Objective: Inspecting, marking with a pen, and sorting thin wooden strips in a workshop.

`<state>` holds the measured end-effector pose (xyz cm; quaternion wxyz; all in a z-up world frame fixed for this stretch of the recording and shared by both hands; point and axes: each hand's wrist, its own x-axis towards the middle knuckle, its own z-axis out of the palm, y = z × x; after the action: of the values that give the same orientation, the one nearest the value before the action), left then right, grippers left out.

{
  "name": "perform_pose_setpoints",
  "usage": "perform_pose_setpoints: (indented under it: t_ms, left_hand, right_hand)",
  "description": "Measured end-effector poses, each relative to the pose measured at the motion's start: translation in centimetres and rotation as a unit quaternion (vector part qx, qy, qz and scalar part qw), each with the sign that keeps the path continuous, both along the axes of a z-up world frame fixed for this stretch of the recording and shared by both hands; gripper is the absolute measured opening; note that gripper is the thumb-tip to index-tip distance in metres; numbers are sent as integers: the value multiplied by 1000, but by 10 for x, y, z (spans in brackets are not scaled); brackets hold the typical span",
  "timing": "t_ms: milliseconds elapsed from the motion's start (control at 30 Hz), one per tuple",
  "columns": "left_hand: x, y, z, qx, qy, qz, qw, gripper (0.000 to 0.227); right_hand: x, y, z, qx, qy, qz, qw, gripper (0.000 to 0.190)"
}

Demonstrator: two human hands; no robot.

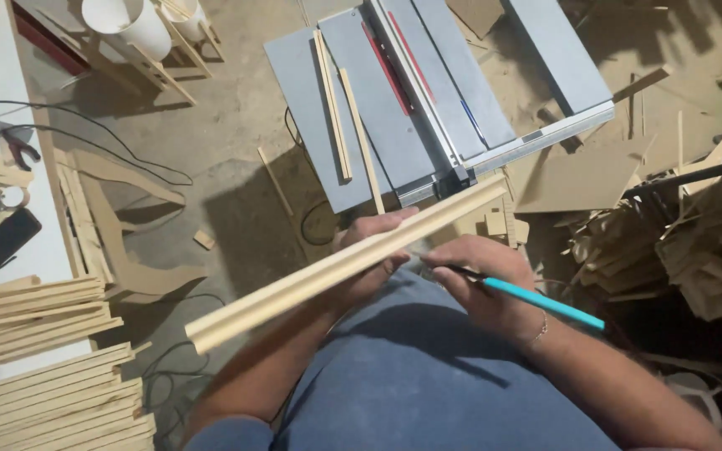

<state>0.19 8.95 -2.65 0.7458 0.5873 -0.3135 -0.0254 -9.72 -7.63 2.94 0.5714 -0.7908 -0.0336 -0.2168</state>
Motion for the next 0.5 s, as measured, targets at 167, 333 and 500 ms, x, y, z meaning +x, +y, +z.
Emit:
perform_pose_setpoints:
  t_ms: [167,333,500]
  left_hand:
    - [-3,-5,3,-75,-65,-24,995,40]
    - [-3,-4,12,-105,-63,-44,991,32]
    - [-6,-2,18,-138,-29,-42,989,34]
  right_hand:
    - [9,6,4,-66,-59,56,994,6]
    - [8,1,-5,-93,-87,78,989,7]
    - [9,-4,-12,-146,-136,67,978,9]
